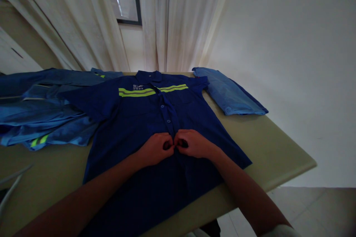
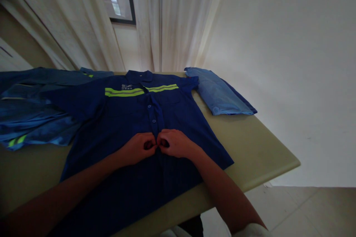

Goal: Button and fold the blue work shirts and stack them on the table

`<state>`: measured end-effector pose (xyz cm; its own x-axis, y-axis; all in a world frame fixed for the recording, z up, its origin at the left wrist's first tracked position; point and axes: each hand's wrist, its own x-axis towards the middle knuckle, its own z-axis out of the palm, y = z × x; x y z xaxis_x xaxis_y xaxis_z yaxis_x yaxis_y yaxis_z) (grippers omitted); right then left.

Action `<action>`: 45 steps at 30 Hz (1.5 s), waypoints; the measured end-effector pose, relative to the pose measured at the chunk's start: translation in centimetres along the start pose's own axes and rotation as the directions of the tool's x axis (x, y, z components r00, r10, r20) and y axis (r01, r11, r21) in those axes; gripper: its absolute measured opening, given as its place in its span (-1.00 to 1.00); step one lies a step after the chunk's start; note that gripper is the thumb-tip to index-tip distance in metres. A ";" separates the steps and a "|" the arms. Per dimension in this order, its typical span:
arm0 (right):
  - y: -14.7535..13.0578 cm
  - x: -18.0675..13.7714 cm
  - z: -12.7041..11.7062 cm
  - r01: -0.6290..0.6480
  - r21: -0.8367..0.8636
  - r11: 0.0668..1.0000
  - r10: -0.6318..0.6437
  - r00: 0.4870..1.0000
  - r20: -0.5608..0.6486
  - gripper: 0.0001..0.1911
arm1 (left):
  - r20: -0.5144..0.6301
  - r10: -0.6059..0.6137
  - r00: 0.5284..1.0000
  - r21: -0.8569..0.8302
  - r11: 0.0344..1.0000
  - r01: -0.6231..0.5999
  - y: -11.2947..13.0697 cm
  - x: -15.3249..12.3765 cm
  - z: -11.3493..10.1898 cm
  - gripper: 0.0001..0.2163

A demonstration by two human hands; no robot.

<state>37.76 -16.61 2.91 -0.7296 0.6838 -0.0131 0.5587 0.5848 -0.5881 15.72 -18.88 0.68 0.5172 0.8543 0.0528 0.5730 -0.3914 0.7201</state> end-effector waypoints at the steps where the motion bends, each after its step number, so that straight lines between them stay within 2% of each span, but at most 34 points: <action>1: 0.0 0.0 0.0 -0.002 0.003 1.000 0.002 1.000 0.002 -0.83 | 0.011 -0.002 1.000 0.007 1.000 0.002 0.0 0.1 -0.1 -0.90; 7: 0.3 0.0 0.0 0.006 0.008 1.000 -0.006 1.000 0.018 -0.83 | 0.079 -0.027 0.997 -0.009 1.000 0.028 -0.1 0.5 -0.8 -0.95; 14: 0.2 0.0 0.1 0.035 -0.046 0.998 -0.034 0.999 0.025 -0.85 | 0.074 -0.045 0.996 0.069 0.997 0.040 -0.2 0.5 -0.7 -0.96; 17: 0.1 0.0 0.2 0.034 -0.046 0.998 -0.033 0.999 0.013 -0.89 | 0.033 -0.012 0.999 0.106 0.994 0.009 -0.3 0.4 -0.5 -0.95; 22: 0.1 0.1 0.1 0.028 -0.004 1.000 -0.028 1.000 -0.008 -0.94 | -0.041 0.012 0.999 0.024 1.000 -0.012 -0.7 0.1 -0.6 -0.83; 28: 0.6 0.1 0.0 0.039 0.082 0.996 -0.038 0.999 -0.019 -0.92 | 0.012 0.046 0.999 0.073 0.996 -0.047 -0.3 0.0 -1.0 -0.89; 34: 0.3 0.5 0.4 -0.073 0.125 0.989 0.080 0.996 -0.051 -0.91 | 0.057 -0.001 0.998 0.117 0.993 -0.006 -0.6 0.2 -0.6 -0.93; 41: -0.7 0.8 1.0 -0.254 0.143 0.957 0.264 0.963 -0.059 -0.96 | 0.031 -0.004 1.000 0.361 0.933 -0.007 0.1 -0.4 -0.1 -0.93; 45: -0.9 0.8 1.2 -0.295 0.181 0.938 0.313 0.946 -0.080 -0.94 | 0.025 0.010 1.000 0.489 0.872 -0.021 0.7 -0.7 0.5 -0.90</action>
<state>36.18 -17.10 2.49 -0.4837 0.8653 -0.1317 0.6680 0.2677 -0.6943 16.12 -19.95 0.80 0.5383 0.8417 0.0430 0.8000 -0.5264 0.2880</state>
